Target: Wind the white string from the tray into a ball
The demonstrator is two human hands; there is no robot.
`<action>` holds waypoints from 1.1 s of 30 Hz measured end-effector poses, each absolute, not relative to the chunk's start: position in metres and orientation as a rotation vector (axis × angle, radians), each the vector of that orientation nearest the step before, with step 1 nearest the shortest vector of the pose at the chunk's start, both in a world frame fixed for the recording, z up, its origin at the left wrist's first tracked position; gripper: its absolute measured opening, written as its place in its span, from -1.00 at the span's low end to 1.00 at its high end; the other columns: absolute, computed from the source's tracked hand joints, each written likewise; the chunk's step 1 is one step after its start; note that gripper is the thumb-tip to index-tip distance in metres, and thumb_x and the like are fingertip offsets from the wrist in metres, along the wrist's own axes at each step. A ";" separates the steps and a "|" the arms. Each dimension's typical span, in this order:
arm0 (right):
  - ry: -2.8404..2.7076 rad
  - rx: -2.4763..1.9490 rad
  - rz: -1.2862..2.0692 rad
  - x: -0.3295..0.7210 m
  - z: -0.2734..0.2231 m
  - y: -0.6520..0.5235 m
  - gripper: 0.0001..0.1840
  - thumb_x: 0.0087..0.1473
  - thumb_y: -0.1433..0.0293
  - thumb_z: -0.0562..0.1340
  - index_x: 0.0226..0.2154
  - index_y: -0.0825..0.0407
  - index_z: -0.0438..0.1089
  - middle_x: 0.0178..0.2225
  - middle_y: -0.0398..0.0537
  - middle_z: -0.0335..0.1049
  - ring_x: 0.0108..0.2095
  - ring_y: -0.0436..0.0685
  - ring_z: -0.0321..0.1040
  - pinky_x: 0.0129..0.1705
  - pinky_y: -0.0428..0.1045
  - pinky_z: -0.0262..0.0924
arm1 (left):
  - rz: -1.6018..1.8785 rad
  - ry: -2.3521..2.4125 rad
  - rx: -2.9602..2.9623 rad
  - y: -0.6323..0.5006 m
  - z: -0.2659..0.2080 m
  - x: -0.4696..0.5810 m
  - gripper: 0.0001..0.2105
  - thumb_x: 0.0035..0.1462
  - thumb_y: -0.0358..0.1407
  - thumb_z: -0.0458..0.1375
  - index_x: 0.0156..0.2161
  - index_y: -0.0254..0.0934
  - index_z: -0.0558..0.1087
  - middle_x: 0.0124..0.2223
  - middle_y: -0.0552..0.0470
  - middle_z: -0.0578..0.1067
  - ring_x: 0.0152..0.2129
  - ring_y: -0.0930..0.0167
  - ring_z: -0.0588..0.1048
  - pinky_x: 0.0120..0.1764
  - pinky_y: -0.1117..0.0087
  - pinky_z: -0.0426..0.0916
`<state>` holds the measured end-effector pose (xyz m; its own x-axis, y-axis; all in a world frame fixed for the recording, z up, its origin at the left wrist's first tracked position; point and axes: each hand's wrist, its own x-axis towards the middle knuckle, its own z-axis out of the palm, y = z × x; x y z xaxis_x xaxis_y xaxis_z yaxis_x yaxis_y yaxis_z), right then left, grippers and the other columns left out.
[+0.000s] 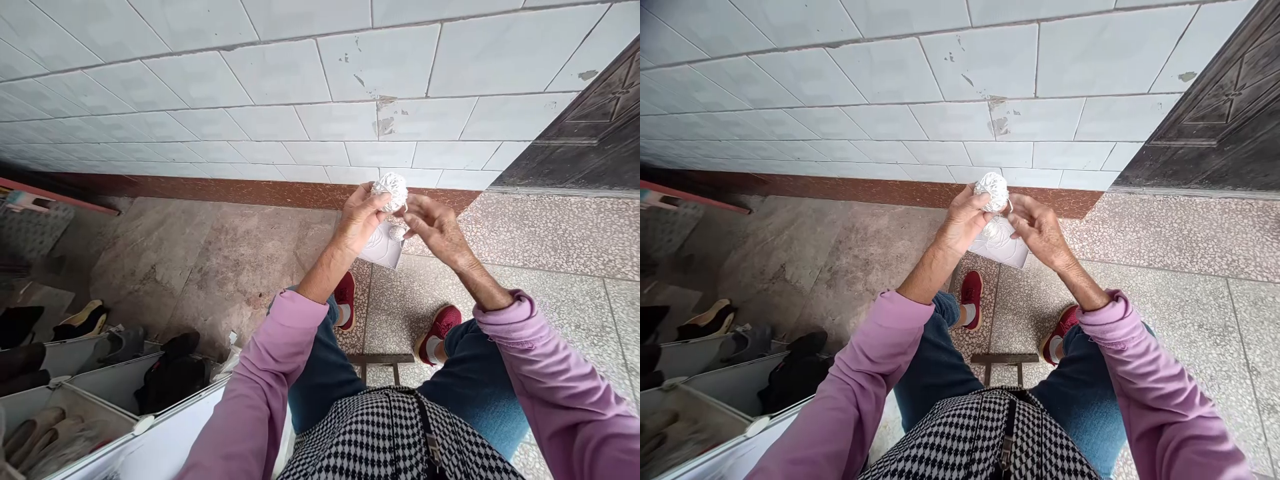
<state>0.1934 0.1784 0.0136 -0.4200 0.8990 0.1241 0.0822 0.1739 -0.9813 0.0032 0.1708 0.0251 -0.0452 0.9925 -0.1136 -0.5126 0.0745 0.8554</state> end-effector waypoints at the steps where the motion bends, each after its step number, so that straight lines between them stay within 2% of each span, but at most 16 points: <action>1: -1.666 -0.953 1.347 0.189 0.014 0.176 -0.45 0.33 -0.06 0.31 0.11 0.00 0.47 -0.18 0.08 0.57 -0.20 0.20 0.54 -0.34 0.04 0.46 | 1.389 0.904 0.725 0.171 0.024 0.005 -0.59 -0.02 -0.21 0.49 -0.09 -0.22 0.48 -0.04 -0.07 0.59 0.06 0.21 0.59 0.07 0.16 0.58; 4: -1.654 -1.067 1.152 0.187 0.015 0.176 -0.53 0.38 -0.11 0.26 -0.23 -0.05 0.44 -0.46 -0.09 0.38 -0.45 0.08 0.31 -0.42 0.03 0.26 | 1.381 0.892 0.750 0.169 0.024 0.007 -0.57 -0.01 -0.18 0.49 -0.08 -0.22 0.46 -0.03 -0.07 0.57 0.09 0.21 0.59 0.08 0.17 0.56; 7: -1.726 -1.098 0.983 0.195 0.014 0.179 -0.51 0.42 -0.05 0.22 -0.39 -0.07 0.35 -0.52 -0.13 0.30 -0.47 0.08 0.23 -0.37 0.05 0.18 | 1.382 0.900 0.717 0.166 0.024 0.009 -0.57 -0.02 -0.19 0.49 -0.09 -0.22 0.47 -0.02 -0.07 0.57 0.10 0.20 0.58 0.05 0.18 0.57; 14: -1.926 -1.108 1.007 0.203 0.011 0.172 -0.66 0.41 0.19 0.14 -0.35 -0.02 0.44 -0.56 -0.17 0.29 -0.54 0.05 0.18 -0.38 0.04 0.09 | 1.409 0.884 0.698 0.166 0.024 0.002 -0.56 -0.06 -0.22 0.50 -0.11 -0.24 0.45 -0.05 -0.05 0.55 0.03 0.24 0.59 0.06 0.16 0.57; 21: -2.061 -1.061 1.007 0.207 0.021 0.155 -0.72 0.31 0.33 0.14 -0.47 -0.04 0.26 -0.55 -0.19 0.22 -0.51 0.03 0.14 -0.36 0.01 0.05 | 1.391 0.923 0.713 0.169 0.019 -0.004 -0.58 -0.05 -0.20 0.50 -0.13 -0.24 0.45 -0.06 -0.06 0.56 0.01 0.25 0.59 0.04 0.16 0.57; 25: -2.080 -0.995 1.144 0.206 0.022 0.151 -0.65 0.26 0.32 0.15 -0.55 -0.04 0.14 -0.58 -0.22 0.08 -0.53 0.00 0.04 -0.42 -0.01 -0.04 | 1.455 0.950 0.731 0.175 0.018 -0.011 -0.60 -0.03 -0.19 0.49 -0.14 -0.21 0.45 -0.07 -0.04 0.57 0.04 0.25 0.58 0.06 0.16 0.55; 28: -2.123 -0.886 1.275 0.204 0.030 0.147 -0.61 0.26 0.31 0.16 -0.57 -0.04 0.09 -0.59 -0.24 0.02 -0.55 -0.02 -0.02 -0.43 0.00 -0.09 | 1.492 1.057 0.771 0.179 0.016 -0.014 -0.55 -0.09 -0.21 0.52 -0.14 -0.17 0.43 -0.12 0.01 0.57 -0.06 0.30 0.59 -0.02 0.23 0.53; 33: -2.016 -0.883 1.231 0.213 0.059 0.151 -0.62 0.35 0.23 0.19 -0.50 -0.05 0.24 -0.57 -0.20 0.12 -0.52 0.02 0.05 -0.42 0.01 0.00 | 1.295 1.111 1.096 0.171 0.012 -0.002 -0.49 -0.21 -0.27 0.57 -0.16 -0.19 0.44 -0.23 0.07 0.56 -0.24 0.38 0.55 -0.13 0.32 0.43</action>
